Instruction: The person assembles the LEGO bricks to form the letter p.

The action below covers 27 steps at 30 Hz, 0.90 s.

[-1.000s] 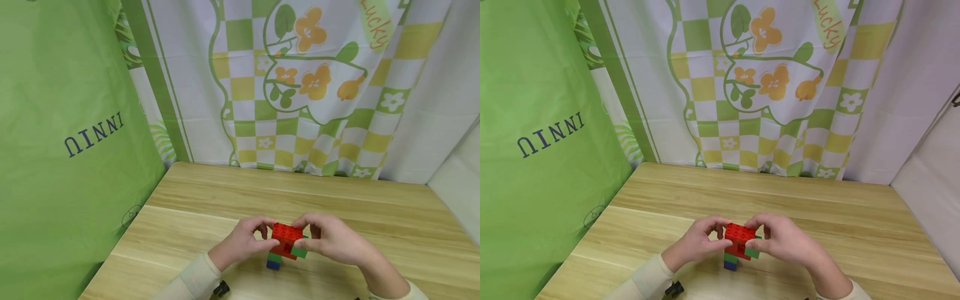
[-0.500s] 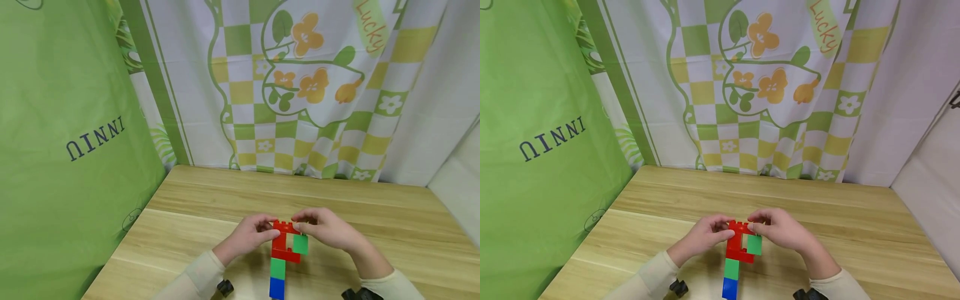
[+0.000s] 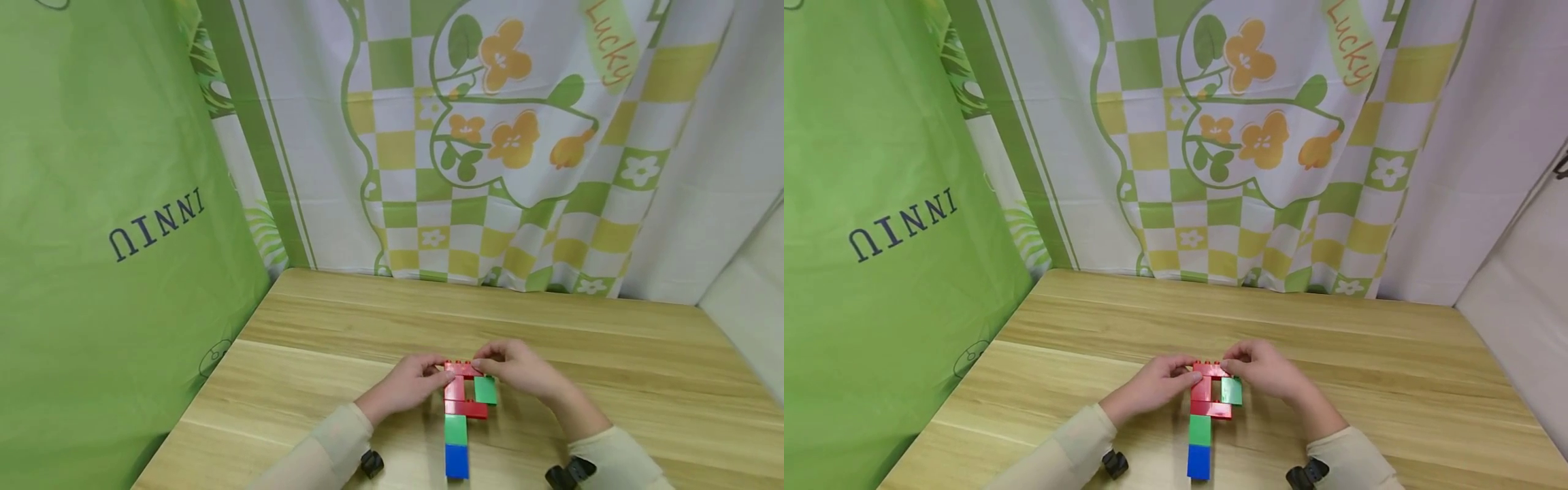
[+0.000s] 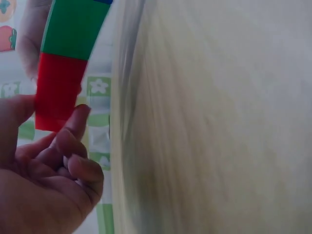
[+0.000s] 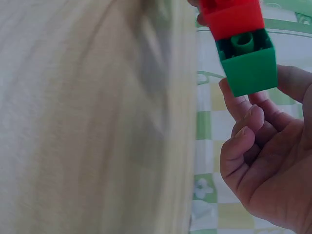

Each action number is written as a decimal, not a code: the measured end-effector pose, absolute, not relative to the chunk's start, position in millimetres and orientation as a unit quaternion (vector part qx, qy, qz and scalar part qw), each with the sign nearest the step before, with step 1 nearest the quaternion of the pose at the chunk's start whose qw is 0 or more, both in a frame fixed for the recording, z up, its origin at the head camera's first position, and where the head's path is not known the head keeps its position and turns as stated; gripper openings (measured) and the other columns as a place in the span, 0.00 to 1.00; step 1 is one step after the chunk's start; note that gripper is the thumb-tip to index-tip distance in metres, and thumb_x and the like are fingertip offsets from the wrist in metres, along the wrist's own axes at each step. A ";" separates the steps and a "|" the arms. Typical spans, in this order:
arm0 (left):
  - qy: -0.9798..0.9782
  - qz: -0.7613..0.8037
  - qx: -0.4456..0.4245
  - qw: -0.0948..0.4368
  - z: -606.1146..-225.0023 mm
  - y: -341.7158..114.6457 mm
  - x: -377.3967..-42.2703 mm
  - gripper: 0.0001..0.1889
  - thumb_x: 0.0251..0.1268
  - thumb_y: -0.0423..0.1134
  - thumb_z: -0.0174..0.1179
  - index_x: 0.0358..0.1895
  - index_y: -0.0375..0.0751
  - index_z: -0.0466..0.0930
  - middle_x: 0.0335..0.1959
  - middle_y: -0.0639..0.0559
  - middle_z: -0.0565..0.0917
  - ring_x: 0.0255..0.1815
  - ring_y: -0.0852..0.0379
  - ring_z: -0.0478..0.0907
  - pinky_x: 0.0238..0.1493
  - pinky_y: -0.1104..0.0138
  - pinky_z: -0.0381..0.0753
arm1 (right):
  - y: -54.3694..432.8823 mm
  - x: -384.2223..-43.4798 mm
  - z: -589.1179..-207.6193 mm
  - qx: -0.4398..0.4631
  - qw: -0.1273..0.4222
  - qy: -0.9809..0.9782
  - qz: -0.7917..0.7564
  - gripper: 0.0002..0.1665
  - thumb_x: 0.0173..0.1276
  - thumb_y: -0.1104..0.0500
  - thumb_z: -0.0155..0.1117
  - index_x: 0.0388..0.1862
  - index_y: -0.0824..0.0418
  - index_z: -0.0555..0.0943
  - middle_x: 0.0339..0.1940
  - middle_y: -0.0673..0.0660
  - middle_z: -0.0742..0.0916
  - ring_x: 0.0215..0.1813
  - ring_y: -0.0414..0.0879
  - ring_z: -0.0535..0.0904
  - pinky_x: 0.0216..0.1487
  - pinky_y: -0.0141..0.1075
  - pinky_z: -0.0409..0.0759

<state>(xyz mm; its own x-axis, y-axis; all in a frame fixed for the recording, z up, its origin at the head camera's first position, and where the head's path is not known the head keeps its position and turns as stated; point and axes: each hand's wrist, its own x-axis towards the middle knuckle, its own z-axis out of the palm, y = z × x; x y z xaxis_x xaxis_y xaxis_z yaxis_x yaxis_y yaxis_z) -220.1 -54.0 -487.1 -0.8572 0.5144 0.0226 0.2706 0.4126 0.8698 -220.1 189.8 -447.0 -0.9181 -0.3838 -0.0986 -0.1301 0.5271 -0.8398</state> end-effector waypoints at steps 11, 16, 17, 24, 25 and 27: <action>0.847 0.453 0.228 0.162 -491.1 -51.7 -233.8 0.19 0.69 0.52 0.60 0.53 0.42 0.82 0.29 0.62 0.82 0.32 0.62 0.79 0.35 0.68 0.76 | 185.2 -224.0 -467.2 -0.111 0.127 0.875 -0.453 0.09 0.70 0.54 0.63 0.40 0.59 0.82 0.34 0.52 0.82 0.39 0.46 0.74 0.39 0.39 0.73; 0.853 0.440 0.220 0.178 -492.9 -49.2 -234.0 0.18 0.68 0.51 0.61 0.51 0.41 0.82 0.29 0.60 0.82 0.30 0.60 0.78 0.31 0.68 0.77 | 183.3 -220.5 -472.2 -0.102 0.131 0.878 -0.450 0.08 0.69 0.56 0.64 0.41 0.60 0.82 0.34 0.53 0.82 0.39 0.47 0.74 0.41 0.39 0.72; 0.858 0.429 0.219 0.176 -493.0 -49.0 -234.1 0.19 0.68 0.52 0.61 0.51 0.41 0.82 0.30 0.61 0.82 0.30 0.61 0.78 0.31 0.68 0.77 | 183.2 -219.8 -472.8 -0.100 0.132 0.877 -0.452 0.08 0.69 0.57 0.64 0.41 0.60 0.82 0.35 0.53 0.82 0.39 0.47 0.74 0.41 0.40 0.72; 0.883 0.381 0.215 0.170 -489.8 -53.4 -237.4 0.22 0.69 0.54 0.58 0.55 0.41 0.81 0.33 0.62 0.81 0.33 0.65 0.77 0.36 0.67 0.77 | 185.7 -217.2 -475.4 -0.104 0.127 0.875 -0.456 0.08 0.70 0.58 0.63 0.43 0.62 0.81 0.35 0.53 0.82 0.37 0.47 0.74 0.37 0.39 0.73; 0.883 0.381 0.215 0.173 -488.8 -54.5 -237.5 0.22 0.69 0.53 0.58 0.56 0.41 0.80 0.33 0.61 0.82 0.33 0.64 0.77 0.36 0.67 0.77 | 186.4 -217.1 -475.2 -0.103 0.127 0.873 -0.459 0.09 0.70 0.58 0.62 0.43 0.62 0.80 0.34 0.53 0.82 0.36 0.47 0.75 0.36 0.39 0.74; 0.883 0.378 0.215 0.178 -486.4 -56.7 -236.9 0.21 0.70 0.53 0.59 0.56 0.41 0.80 0.32 0.61 0.82 0.32 0.64 0.77 0.35 0.67 0.77 | 188.0 -217.1 -474.6 -0.094 0.133 0.868 -0.470 0.09 0.70 0.58 0.62 0.43 0.63 0.80 0.33 0.54 0.82 0.35 0.48 0.75 0.35 0.39 0.74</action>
<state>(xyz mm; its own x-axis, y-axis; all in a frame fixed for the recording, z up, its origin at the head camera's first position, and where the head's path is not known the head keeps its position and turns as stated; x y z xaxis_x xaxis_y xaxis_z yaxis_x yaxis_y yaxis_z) -236.9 -56.7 -486.4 -0.8438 0.5144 -0.1528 0.2449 0.6224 0.7434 -217.1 188.0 -474.6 -0.9471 -0.2876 -0.1425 -0.0380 0.5413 -0.8400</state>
